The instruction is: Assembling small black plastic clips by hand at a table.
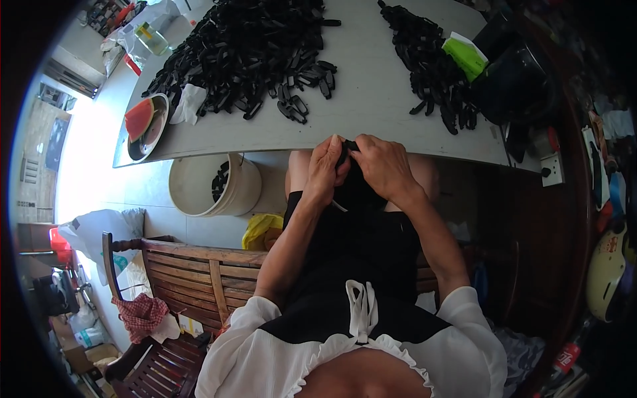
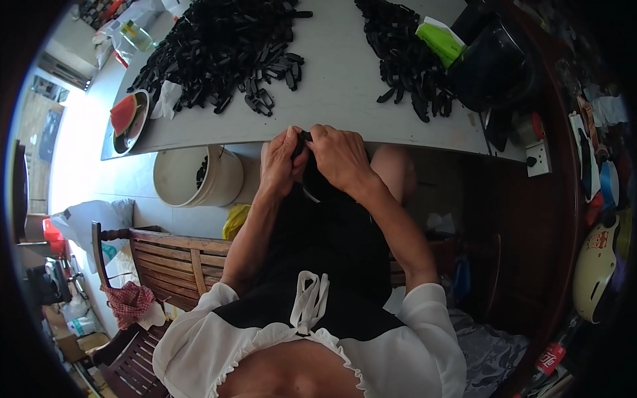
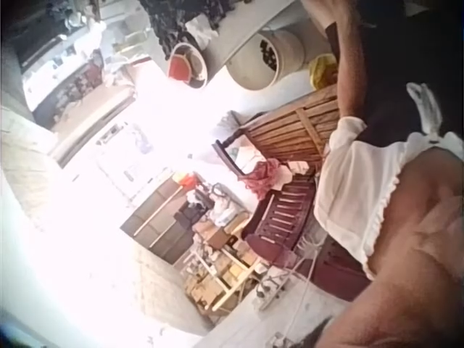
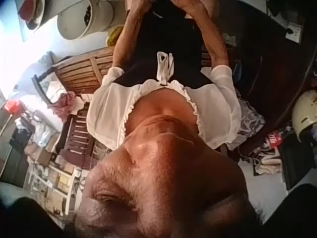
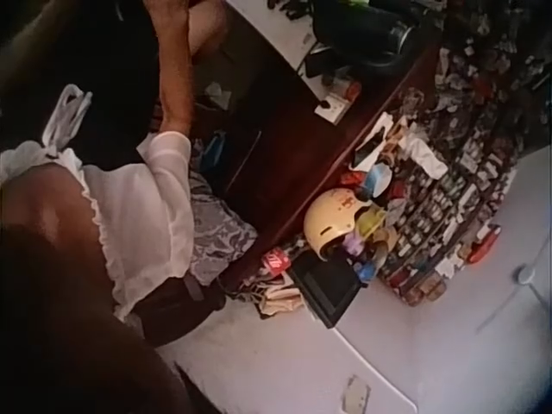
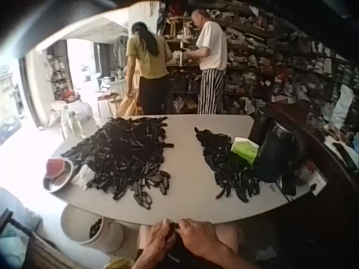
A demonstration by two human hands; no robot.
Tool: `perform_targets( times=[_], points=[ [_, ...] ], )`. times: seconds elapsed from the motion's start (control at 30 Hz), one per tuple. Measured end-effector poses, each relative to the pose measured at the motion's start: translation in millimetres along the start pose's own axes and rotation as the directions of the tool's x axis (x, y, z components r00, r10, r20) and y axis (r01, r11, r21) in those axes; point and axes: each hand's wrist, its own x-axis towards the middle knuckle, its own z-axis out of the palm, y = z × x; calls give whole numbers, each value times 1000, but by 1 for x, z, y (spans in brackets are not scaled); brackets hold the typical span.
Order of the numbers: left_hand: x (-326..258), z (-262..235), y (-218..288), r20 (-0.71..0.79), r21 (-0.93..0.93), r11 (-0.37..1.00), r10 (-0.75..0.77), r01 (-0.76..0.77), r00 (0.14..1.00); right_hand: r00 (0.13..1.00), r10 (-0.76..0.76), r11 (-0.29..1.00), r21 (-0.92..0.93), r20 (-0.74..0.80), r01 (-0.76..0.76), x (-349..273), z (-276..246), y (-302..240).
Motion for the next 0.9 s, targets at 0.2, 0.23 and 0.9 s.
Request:
perform_targets(
  times=[0.2,0.23,0.9],
  points=[
    [-2,-1,1,-39,173,985,2,5,999,997,-48,977,-205,64,61,-8,3,-12],
    [-4,3,2,-39,173,985,2,5,999,993,-73,963,-253,97,95,-10,2,-15],
    [1,10,-20,284,-220,975,99,-36,954,944,37,116,937,327,-330,-39,20,37]
  ],
)
